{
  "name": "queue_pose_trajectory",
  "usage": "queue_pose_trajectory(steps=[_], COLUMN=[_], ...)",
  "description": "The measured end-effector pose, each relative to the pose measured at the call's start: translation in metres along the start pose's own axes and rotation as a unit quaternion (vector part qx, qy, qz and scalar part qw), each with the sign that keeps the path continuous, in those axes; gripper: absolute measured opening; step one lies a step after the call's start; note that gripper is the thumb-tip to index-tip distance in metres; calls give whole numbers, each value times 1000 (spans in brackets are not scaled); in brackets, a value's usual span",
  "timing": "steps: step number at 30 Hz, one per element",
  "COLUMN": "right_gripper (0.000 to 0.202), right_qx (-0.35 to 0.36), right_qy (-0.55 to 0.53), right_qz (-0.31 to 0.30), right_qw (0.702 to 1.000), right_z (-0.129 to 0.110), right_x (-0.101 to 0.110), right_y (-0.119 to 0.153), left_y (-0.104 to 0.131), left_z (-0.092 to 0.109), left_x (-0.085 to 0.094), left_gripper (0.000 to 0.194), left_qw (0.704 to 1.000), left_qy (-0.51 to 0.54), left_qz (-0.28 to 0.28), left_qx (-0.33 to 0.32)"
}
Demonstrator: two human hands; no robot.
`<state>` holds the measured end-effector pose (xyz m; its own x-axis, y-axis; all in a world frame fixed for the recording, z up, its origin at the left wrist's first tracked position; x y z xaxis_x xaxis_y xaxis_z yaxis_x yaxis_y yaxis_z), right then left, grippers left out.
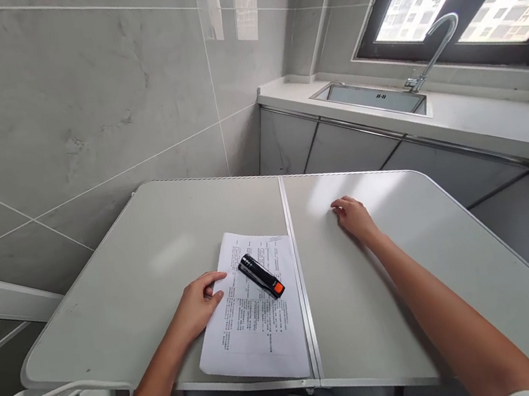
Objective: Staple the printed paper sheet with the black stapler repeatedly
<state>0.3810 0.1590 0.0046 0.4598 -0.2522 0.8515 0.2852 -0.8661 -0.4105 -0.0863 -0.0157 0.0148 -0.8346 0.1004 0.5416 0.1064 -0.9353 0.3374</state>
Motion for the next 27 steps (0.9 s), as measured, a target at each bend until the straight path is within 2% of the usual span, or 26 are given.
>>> queue_pose_trajectory(steps=[3,6,10,12,14,16,19,22,27], right_gripper=[32,29,28,28,29,31,33,32,25], right_qx=[11,37,78,110,140,166,192,195,206], right_qy=[-49,-85,-122,-128,-118,-90,-51,-59,-77], right_qz=[17,17,-13,-34,-55,-70,-82,-91,-114], right_qw=[999,996,989,985,982,980,977,975,969], right_z=[-29,-74,-141,-174,-203,-226,-247,-252,-248], right_x=[-8,-24,-57,-74,-92,-106,-123,-135,-148], right_y=[-10,-27,-58,-73,-87,-100,-117,-131,-140], left_y=[2,8,28,37,45,53,67,75,73], left_z=[-15,-21,-17,-18,-24,-32,-34,-27,-14], left_x=[13,20,27,18,-2,-21,-46,-59,-63], left_gripper=[42,42,40,41,46,65,93,96,93], left_qw=[998,990,944,923,917,911,896,887,879], left_qy=[-48,-111,-241,-292,-318,-337,-362,-376,-385], left_qz=[34,80,211,226,180,160,151,160,186], left_qx=[-20,-43,-83,-112,-157,-176,-208,-216,-211])
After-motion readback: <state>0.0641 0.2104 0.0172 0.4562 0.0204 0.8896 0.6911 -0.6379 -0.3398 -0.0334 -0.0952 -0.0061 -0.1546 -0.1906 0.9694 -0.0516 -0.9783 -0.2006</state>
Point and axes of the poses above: each hand's wrist, its own y-axis away from the middle knuckle, its own x-axis out of the back of the hand, z = x × y, the point moved 8 cm from there along -y, towards the middle knuckle, and after that the axes turned 12 degrees about x, right-handed, at the moved point
